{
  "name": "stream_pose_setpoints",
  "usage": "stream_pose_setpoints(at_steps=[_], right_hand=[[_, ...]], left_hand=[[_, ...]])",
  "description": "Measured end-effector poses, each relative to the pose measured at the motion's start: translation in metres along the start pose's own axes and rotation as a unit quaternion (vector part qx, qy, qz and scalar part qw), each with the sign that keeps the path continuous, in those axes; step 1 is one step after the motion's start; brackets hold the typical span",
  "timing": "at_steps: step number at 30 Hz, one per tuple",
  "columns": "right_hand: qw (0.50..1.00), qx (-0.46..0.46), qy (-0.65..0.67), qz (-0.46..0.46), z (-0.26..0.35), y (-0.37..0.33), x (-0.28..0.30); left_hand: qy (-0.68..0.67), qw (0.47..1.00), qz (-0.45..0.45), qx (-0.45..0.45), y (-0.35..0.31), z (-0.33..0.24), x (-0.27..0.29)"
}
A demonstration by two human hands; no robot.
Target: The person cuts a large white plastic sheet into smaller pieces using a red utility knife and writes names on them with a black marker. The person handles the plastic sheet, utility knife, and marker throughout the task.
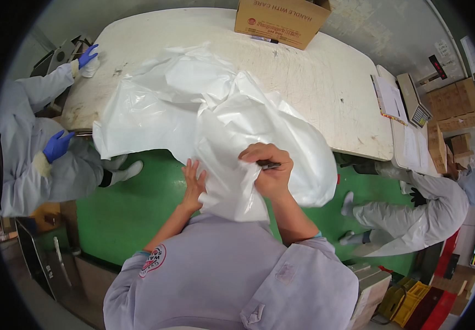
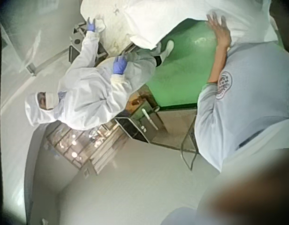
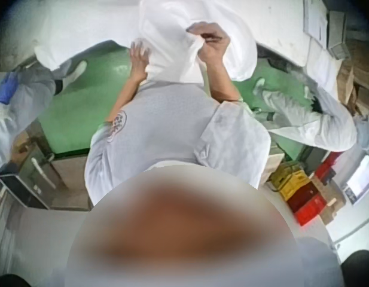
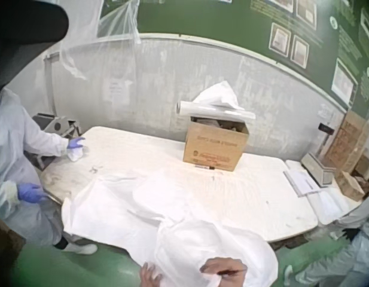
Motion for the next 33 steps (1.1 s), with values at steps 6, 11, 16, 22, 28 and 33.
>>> stream_pose_setpoints(at_steps=[6,11,16,22,28,33], right_hand=[[0.958,-0.045,0.004,0.282,0.017,-0.02,-0.034],[0.959,-0.215,-0.18,0.033,0.011,0.002,0.058],[0.938,-0.158,-0.216,0.219,-0.012,-0.017,0.06],[0.825,-0.132,-0.015,0.549,-0.031,-0.096,-0.048],[0.824,-0.092,0.096,0.55,0.01,-0.061,-0.078],[0.951,-0.077,0.044,0.295,0.009,0.069,0.006]], left_hand=[[-0.037,0.991,-0.124,0.042,0.044,0.007,0.112],[-0.268,0.842,-0.223,0.411,-0.059,0.052,0.182],[-0.04,0.895,-0.261,0.359,-0.1,-0.003,0.264],[0.243,0.735,-0.529,0.347,-0.194,-0.154,0.415],[0.315,0.68,-0.553,0.365,-0.164,-0.266,0.445],[0.18,0.878,-0.275,0.349,-0.081,-0.12,0.462]])
Point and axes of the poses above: each hand's wrist, its own y-axis towards the middle knuckle, its own x-axis out of the back of the hand, z = x × y, the point moved 2 cm from there along y, towards the middle knuckle
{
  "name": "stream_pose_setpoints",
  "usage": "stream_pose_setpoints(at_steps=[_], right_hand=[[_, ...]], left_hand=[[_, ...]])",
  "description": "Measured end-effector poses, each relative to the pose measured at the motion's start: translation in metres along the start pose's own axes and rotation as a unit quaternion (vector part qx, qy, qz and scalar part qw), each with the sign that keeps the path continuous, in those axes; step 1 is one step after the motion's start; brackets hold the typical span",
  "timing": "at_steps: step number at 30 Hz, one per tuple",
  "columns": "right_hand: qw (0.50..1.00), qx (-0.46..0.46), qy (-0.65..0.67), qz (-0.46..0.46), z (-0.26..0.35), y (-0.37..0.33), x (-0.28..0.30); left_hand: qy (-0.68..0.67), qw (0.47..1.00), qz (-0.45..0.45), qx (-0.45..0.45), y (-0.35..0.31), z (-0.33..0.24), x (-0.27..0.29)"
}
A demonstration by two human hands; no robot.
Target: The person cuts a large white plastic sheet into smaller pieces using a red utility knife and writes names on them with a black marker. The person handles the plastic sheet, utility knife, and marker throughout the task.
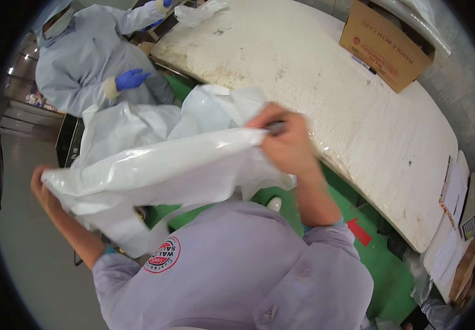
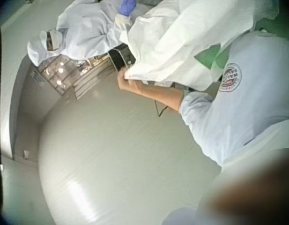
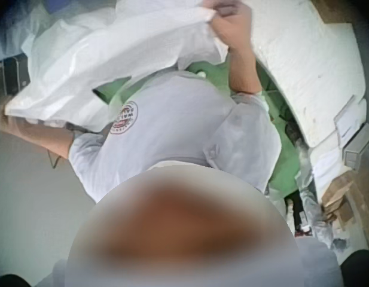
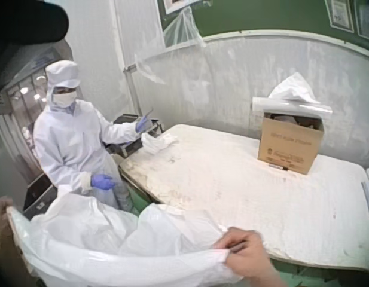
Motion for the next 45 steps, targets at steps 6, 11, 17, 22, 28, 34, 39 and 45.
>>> stream_pose_setpoints(at_steps=[6,11,17,22,28,34,39,45], right_hand=[[0.944,-0.029,-0.192,-0.268,-0.002,0.069,0.132],[0.841,-0.28,-0.384,-0.258,-0.1,0.152,0.235],[0.65,-0.42,-0.539,-0.331,-0.172,0.024,0.33],[0.547,-0.426,-0.652,-0.307,-0.216,-0.011,0.338],[0.496,-0.443,-0.708,-0.237,-0.258,0.033,0.343],[0.548,-0.237,-0.785,-0.163,-0.318,0.14,0.4],[0.548,-0.265,-0.783,-0.129,-0.349,0.164,0.414],[0.677,-0.276,-0.644,-0.224,-0.339,0.157,0.409]], left_hand=[[-0.099,0.944,0.286,-0.13,0.192,-0.007,-0.279],[-0.181,0.908,0.346,0.153,0.261,0.042,-0.57],[-0.113,0.883,0.427,0.159,0.234,0.041,-0.678],[0.052,0.886,0.445,0.119,0.249,0.071,-0.715],[0.177,0.855,0.475,0.11,0.236,0.071,-0.722],[0.176,0.846,0.476,0.164,0.231,0.067,-0.716],[0.184,0.844,0.483,0.141,0.231,0.077,-0.716],[0.095,0.765,0.6,0.215,0.234,0.106,-0.672]])
Point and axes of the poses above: each hand's wrist, its own y-axis towards the middle knuckle, its own x-axis out of the back of the hand, z = x × y, the point moved 2 cm from there along y, towards the middle knuckle
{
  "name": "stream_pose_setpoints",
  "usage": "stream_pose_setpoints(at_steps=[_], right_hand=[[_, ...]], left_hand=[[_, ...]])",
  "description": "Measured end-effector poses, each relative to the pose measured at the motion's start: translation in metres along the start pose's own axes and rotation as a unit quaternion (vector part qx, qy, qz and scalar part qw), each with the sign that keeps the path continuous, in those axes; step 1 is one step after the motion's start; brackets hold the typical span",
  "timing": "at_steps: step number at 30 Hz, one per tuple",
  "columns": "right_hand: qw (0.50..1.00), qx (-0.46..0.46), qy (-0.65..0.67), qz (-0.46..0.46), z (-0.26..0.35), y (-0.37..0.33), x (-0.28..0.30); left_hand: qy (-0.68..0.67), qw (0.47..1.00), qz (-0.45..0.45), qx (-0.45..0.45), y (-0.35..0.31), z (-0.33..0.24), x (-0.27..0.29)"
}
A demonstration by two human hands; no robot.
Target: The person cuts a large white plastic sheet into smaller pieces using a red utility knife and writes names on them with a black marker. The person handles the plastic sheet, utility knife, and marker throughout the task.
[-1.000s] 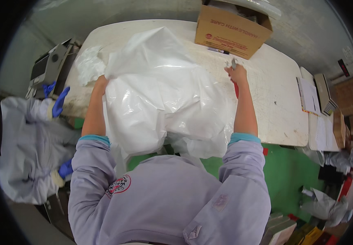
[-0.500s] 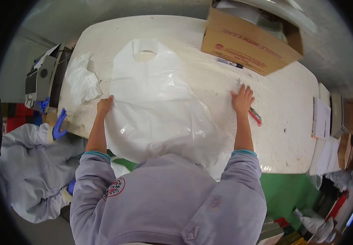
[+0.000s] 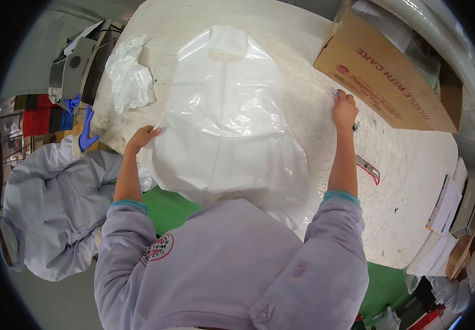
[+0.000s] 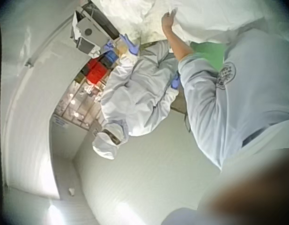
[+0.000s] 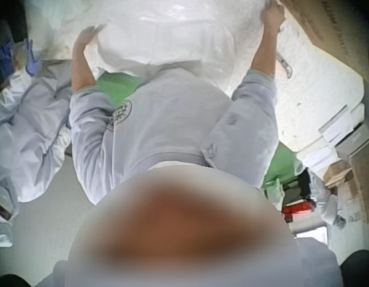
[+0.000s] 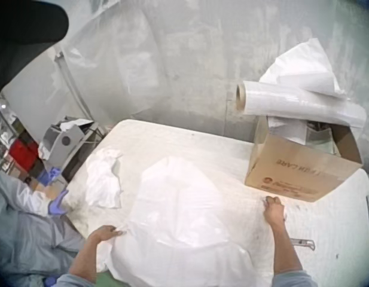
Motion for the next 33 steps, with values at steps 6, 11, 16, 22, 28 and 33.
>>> stream_pose_setpoints(at_steps=[6,11,16,22,28,33], right_hand=[[0.743,-0.203,0.619,0.153,0.119,-0.059,0.034],[0.438,-0.28,0.823,0.228,0.195,-0.125,-0.003],[0.409,-0.281,0.855,0.151,0.214,-0.164,-0.017],[0.529,-0.287,0.793,0.098,0.229,-0.199,-0.002],[0.66,-0.318,0.681,0.005,0.162,-0.2,-0.033],[0.575,-0.311,0.753,-0.076,0.225,-0.172,0.001]], left_hand=[[-0.224,0.974,0.02,-0.006,-0.011,0.05,-0.022],[-0.137,0.98,-0.126,-0.075,0.007,0.048,-0.026],[-0.066,0.969,-0.177,-0.159,-0.012,0.021,-0.025],[-0.006,0.953,-0.211,-0.218,-0.012,0.029,0.005],[0.098,0.933,-0.263,-0.223,0.001,0.025,0.037],[-0.072,0.846,-0.353,-0.394,-0.044,-0.022,0.001]])
Point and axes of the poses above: each hand's wrist, its own y-axis towards the middle knuckle, its own x-axis out of the back of the hand, z = x × y, the point moved 2 cm from there along y, towards the middle knuckle
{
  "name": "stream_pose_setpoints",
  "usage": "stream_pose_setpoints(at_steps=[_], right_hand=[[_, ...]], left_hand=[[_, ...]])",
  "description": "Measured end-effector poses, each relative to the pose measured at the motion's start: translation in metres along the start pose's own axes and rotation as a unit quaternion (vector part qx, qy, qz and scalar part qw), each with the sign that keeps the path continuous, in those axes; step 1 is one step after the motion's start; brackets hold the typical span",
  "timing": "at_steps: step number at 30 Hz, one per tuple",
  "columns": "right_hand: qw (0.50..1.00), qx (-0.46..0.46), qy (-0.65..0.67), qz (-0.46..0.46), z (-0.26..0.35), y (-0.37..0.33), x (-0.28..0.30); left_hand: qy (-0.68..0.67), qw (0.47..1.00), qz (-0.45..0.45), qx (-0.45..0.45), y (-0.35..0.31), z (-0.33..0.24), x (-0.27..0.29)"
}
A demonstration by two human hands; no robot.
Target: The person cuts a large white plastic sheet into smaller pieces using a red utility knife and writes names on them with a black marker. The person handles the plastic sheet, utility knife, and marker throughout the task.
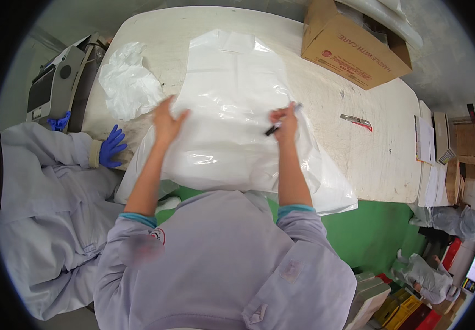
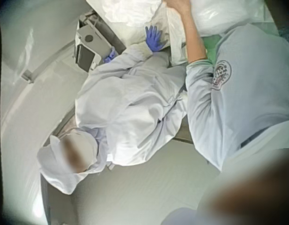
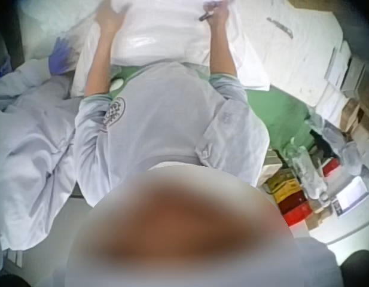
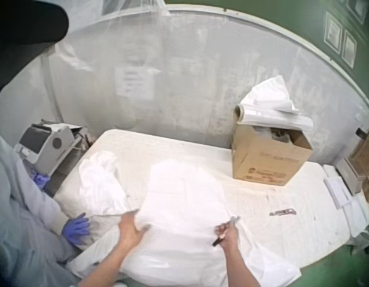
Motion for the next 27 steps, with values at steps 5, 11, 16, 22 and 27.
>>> stream_pose_setpoints(at_steps=[5,11,16,22,27], right_hand=[[0.957,0.17,-0.205,0.116,-0.046,-0.093,-0.09],[0.945,0.106,-0.271,0.147,-0.019,-0.106,-0.096],[0.923,0.186,-0.115,0.318,0.025,-0.113,-0.154],[0.956,0.288,-0.048,0.033,0.128,-0.029,-0.137],[0.96,0.197,0.095,0.175,0.099,0.016,-0.129]], left_hand=[[-0.312,0.904,0.259,0.133,-0.073,-0.091,-0.017],[-0.335,0.829,0.403,0.194,-0.07,-0.106,0.009],[-0.584,0.588,0.454,0.328,-0.044,-0.129,0.045],[-0.687,0.468,0.483,0.274,-0.079,-0.104,0.071],[-0.161,0.946,0.175,0.218,-0.067,-0.014,0.054]])
Point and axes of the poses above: each hand's wrist, its own y-axis towards the middle knuckle, its own x-axis out of the back of the hand, z = x × y, the point moved 2 cm from there along y, towards the middle knuckle
